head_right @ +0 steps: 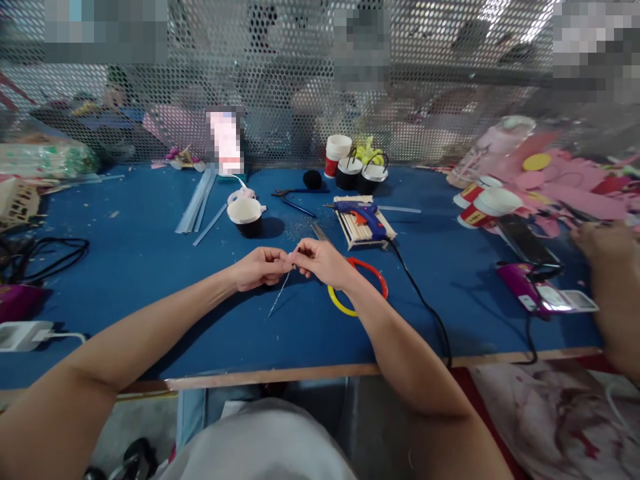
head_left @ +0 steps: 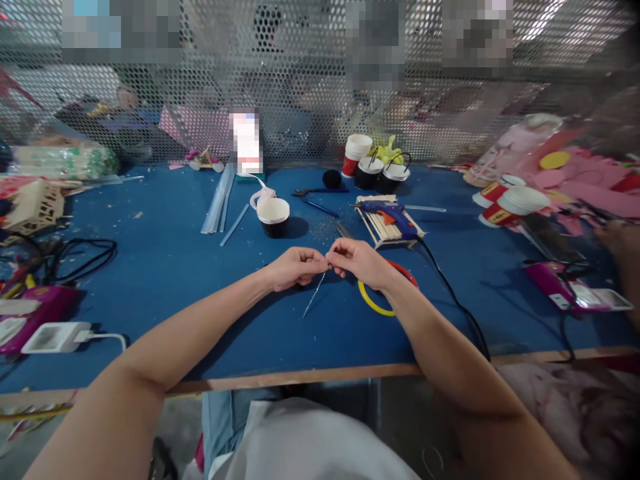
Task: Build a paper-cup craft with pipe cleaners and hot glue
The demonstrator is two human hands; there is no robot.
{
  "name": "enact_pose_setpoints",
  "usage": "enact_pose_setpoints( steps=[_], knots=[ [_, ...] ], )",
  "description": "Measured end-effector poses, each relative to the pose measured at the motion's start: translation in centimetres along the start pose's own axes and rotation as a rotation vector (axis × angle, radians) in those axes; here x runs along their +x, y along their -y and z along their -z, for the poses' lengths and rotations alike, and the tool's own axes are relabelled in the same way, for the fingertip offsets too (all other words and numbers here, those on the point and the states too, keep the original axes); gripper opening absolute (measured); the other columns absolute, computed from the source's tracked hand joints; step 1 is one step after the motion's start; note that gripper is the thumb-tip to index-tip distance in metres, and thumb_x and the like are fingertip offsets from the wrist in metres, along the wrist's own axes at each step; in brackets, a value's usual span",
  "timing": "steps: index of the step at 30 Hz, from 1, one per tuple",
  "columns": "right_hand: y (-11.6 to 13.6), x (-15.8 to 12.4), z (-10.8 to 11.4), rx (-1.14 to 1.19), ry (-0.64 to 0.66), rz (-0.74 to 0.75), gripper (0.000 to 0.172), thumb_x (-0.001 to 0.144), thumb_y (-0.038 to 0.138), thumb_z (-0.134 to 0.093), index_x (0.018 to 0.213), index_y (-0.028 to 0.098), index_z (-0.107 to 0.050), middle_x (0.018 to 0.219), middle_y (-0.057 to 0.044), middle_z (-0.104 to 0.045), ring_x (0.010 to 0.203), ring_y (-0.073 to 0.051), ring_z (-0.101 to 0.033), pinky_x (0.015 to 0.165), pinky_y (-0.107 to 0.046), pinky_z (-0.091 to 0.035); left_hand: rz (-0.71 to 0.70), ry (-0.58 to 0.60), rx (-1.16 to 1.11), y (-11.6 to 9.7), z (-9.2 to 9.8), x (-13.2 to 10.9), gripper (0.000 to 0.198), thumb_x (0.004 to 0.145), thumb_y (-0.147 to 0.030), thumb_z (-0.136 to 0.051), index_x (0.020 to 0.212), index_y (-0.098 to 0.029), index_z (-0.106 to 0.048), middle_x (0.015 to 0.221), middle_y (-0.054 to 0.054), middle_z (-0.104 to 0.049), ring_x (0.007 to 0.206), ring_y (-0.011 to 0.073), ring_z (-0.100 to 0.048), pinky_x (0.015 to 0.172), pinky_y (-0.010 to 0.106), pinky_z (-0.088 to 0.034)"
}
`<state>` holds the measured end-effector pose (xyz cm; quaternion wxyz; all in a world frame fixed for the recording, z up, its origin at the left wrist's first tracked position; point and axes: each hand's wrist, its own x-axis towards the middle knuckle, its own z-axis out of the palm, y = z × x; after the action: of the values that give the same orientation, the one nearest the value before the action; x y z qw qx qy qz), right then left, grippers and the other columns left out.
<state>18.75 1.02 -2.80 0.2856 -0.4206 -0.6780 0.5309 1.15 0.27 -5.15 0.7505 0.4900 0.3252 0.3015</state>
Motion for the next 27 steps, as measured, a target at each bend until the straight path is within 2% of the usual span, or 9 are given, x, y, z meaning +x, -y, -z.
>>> enact_pose_setpoints(
  steps=[9, 13, 17, 22, 24, 27],
  knots=[
    [0.0, 0.1, -0.6, -0.225, -0.115, 0.059, 0.031, 0.077, 0.046, -0.054, 0.066, 0.017, -0.047, 0.046, 0.005, -0.045, 0.042, -0.007, -0.039, 0.043, -0.021, -0.030, -0.123, -0.180, 0.424, -0.8, -0.4, -0.5, 0.023, 0.068, -0.033, -0.063, 0.065, -0.013, -0.053, 0.053, -0.006, -0.040, 0.042, 0.0016, -0.030, 0.039, 0.017, -0.021],
    [-0.2, 0.4, -1.2, -0.290, -0.227, 0.118, 0.033, 0.077, 0.044, -0.053, 0.060, 0.018, -0.043, 0.046, 0.005, -0.041, 0.044, -0.007, -0.036, 0.044, -0.022, -0.027, -0.188, -0.246, 0.528, -1.2, -0.9, -0.8, 0.020, 0.068, -0.030, -0.060, 0.064, -0.012, -0.053, 0.051, -0.006, -0.040, 0.044, 0.0018, -0.031, 0.042, 0.017, -0.021],
    [-0.2, 0.7, -1.9, -0.235, -0.329, 0.119, 0.034, 0.075, 0.043, -0.057, 0.057, 0.018, -0.041, 0.047, 0.005, -0.041, 0.044, -0.006, -0.037, 0.043, -0.022, -0.029, -0.177, -0.274, 0.450, -1.5, -0.9, -0.9, 0.019, 0.068, -0.029, -0.060, 0.063, -0.013, -0.051, 0.049, -0.007, -0.037, 0.041, 0.0013, -0.029, 0.040, 0.017, -0.020],
    [0.9, 0.7, -2.1, 0.002, -0.142, 0.069, 0.031, 0.072, 0.047, -0.059, 0.075, 0.016, -0.053, 0.060, 0.001, -0.053, 0.051, -0.009, -0.048, 0.046, -0.022, -0.040, -0.034, -0.164, 0.213, -2.2, -0.4, -1.4, 0.023, 0.065, -0.028, -0.067, 0.063, -0.013, -0.050, 0.044, -0.009, -0.032, 0.036, 0.0000, -0.022, 0.037, 0.018, -0.015],
    [1.5, 0.7, -2.0, -0.002, -0.101, 0.065, 0.032, 0.072, 0.047, -0.060, 0.076, 0.016, -0.054, 0.060, 0.000, -0.053, 0.051, -0.009, -0.048, 0.047, -0.022, -0.041, -0.011, -0.127, 0.150, -2.3, -0.2, -1.8, 0.025, 0.065, -0.029, -0.068, 0.063, -0.013, -0.050, 0.042, -0.010, -0.028, 0.036, -0.0001, -0.020, 0.037, 0.018, -0.014],
    [2.1, 0.8, -2.3, -0.106, -0.128, 0.089, 0.034, 0.073, 0.049, -0.057, 0.068, 0.017, -0.051, 0.052, 0.002, -0.050, 0.046, -0.008, -0.045, 0.044, -0.021, -0.037, -0.062, -0.157, 0.147, -2.2, 0.0, -2.2, 0.026, 0.065, -0.032, -0.069, 0.065, -0.013, -0.051, 0.043, -0.010, -0.029, 0.037, 0.0000, -0.020, 0.038, 0.018, -0.013]
  ],
)
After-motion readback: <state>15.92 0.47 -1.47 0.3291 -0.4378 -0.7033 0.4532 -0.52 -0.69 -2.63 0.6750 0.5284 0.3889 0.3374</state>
